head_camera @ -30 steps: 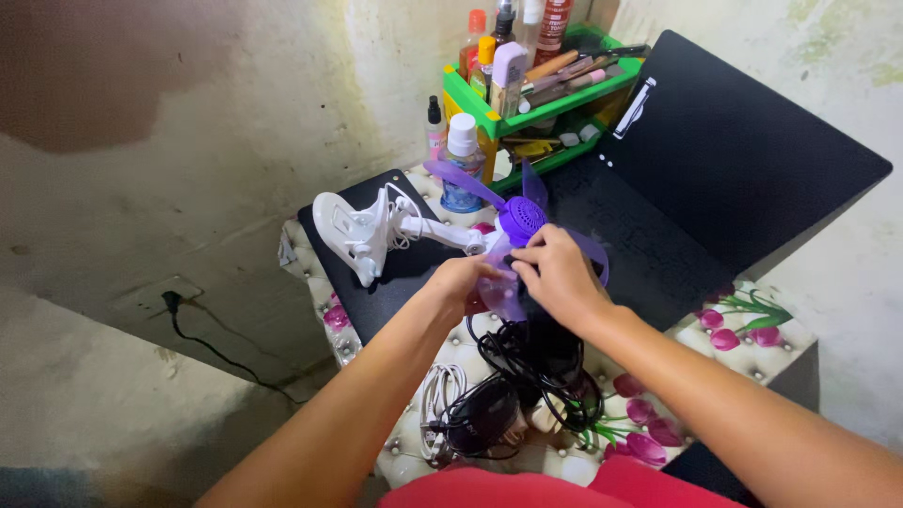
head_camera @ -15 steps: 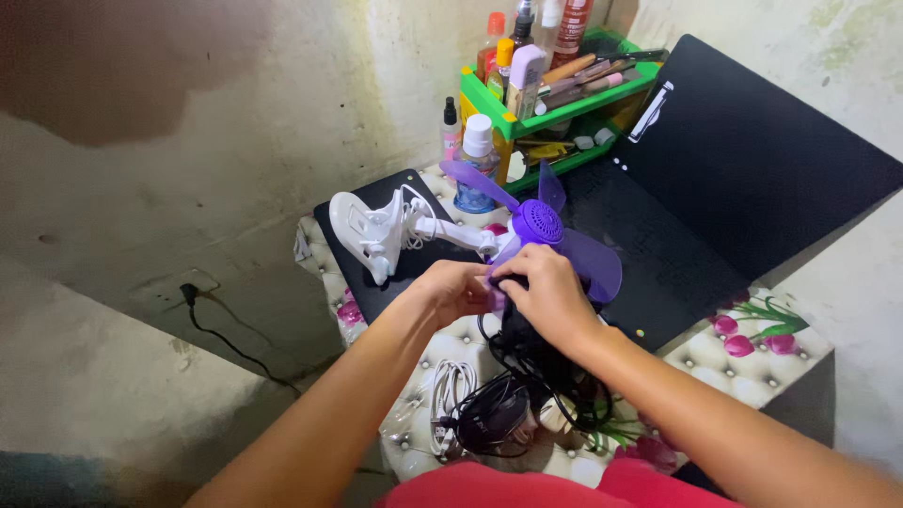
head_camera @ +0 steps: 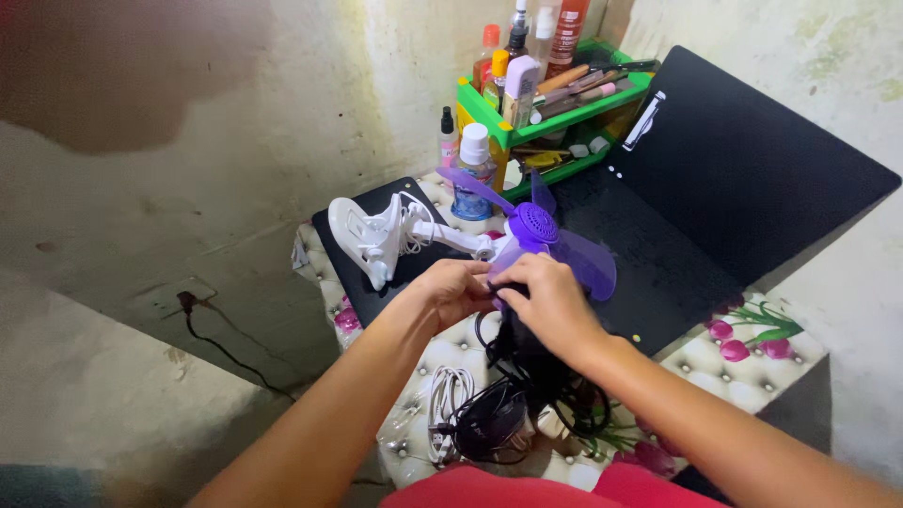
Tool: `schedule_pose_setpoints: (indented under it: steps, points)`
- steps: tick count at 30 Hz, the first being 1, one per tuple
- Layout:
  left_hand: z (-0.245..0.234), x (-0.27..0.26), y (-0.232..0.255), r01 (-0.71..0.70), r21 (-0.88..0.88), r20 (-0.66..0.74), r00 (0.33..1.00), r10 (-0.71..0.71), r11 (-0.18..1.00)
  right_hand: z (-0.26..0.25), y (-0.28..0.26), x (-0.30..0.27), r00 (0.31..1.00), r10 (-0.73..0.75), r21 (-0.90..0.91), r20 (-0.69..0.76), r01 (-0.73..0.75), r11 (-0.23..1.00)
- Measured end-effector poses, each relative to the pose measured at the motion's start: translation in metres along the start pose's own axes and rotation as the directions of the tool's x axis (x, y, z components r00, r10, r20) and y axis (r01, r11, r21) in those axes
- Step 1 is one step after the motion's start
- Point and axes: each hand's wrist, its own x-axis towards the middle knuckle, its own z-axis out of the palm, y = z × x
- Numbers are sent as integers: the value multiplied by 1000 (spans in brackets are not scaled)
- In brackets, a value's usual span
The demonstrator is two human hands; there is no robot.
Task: The person wipes the exterior of a black laptop with a dark cloth, covering the lid and base. They then pick up a small purple fan and wipe its blades and body with the same cloth.
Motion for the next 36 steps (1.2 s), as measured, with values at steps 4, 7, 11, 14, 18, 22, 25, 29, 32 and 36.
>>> schedule_pose_setpoints:
  steps: [4, 7, 11, 14, 18, 22, 25, 29, 32, 36]
  points:
    - [9, -4, 4, 15, -28, -20, 1000, -15, 1000, -20, 13, -3, 998, 57, -105, 2, -56, 993]
    - [9, 1, 2, 29, -67, -33, 999, -31, 997, -23, 14, 0, 996, 86, -149, -28, -89, 985]
    - [3, 21, -10, -11, -53, -61, 998, 8, 999, -8, -7, -5, 998, 53, -108, 13, -52, 993]
    - [2, 24, -13, 17, -59, -101, 995, -23, 998, -7, -4, -6, 998, 57, -87, 8, -56, 995]
    - [7, 14, -7, 65, -83, 57, 997, -60, 994, -21, 23, 0, 989, 144, -180, -39, -149, 972]
    - [7, 23, -9, 44, -73, -1, 999, -45, 996, -21, 21, 5, 997, 72, -151, -37, -77, 985]
    - [0, 39, -13, 51, -104, -40, 998, -56, 993, -13, 7, -1, 1000, 14, -56, 17, -13, 998]
    - [-2, 41, -19, 42, -114, -53, 997, -48, 993, -18, 15, -4, 998, 56, -116, 18, -54, 992]
    - [6, 39, -20, 54, -158, -29, 998, -59, 986, -25, 24, -5, 993, 101, -204, -53, -110, 973]
    - [4, 44, -20, 40, -124, -67, 997, -49, 991, -15, 13, -6, 996, 81, -160, -48, -88, 983]
